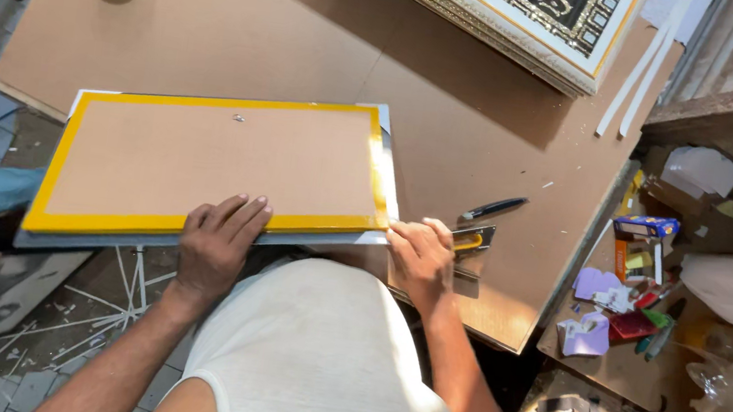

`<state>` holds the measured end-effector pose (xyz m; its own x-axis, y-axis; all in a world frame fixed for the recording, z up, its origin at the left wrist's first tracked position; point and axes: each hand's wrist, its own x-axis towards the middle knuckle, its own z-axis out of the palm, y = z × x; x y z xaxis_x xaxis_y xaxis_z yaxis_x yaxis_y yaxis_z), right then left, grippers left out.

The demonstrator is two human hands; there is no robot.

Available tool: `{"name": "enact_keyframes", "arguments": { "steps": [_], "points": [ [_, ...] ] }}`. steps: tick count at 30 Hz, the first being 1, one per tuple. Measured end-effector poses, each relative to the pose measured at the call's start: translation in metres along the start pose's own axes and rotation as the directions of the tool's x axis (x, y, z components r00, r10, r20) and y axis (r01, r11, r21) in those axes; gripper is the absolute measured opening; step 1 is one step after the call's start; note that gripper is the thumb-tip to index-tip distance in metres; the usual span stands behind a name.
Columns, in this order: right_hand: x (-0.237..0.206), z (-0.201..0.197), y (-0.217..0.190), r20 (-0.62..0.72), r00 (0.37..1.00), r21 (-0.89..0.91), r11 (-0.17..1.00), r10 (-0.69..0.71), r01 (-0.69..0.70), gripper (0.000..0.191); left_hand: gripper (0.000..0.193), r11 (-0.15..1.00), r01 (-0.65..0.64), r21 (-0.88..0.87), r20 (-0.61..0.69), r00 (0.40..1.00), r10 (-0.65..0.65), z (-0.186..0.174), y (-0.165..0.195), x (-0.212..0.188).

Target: The person applies yellow tape along the edges of a rectangular frame on a workbench, then uses a utility knife to trim excess tape and smooths the edges. They repeat the taping and trimming process on another frame, handling the frames and tools directly.

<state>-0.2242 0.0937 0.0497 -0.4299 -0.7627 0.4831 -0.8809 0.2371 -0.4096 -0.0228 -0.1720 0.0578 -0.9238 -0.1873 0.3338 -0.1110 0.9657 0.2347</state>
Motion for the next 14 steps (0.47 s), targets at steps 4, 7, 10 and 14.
{"name": "enact_keyframes", "arguments": {
  "steps": [4,7,10,14],
  "points": [
    [-0.024,0.048,0.021,0.057,0.994,0.011,0.996,0.093,-0.094,0.014,0.055,0.999,-0.045,0.021,0.162,0.986,0.041,0.065,-0.005,-0.009],
    [-0.038,0.068,0.034,0.13,0.982,0.004,0.99,0.137,-0.139,0.021,0.07,0.991,-0.117,0.067,0.326,0.941,0.089,0.093,-0.012,-0.001],
    [-0.046,0.078,0.039,0.184,0.965,-0.047,0.982,0.187,-0.181,0.025,0.089,0.988,-0.138,0.074,0.547,0.834,0.075,0.098,-0.008,0.015],
    [-0.053,0.081,0.039,0.177,0.954,-0.075,0.97,0.243,-0.233,0.023,0.105,0.96,-0.015,-0.278,0.597,0.781,0.185,0.106,0.014,0.065]
  ]
}}
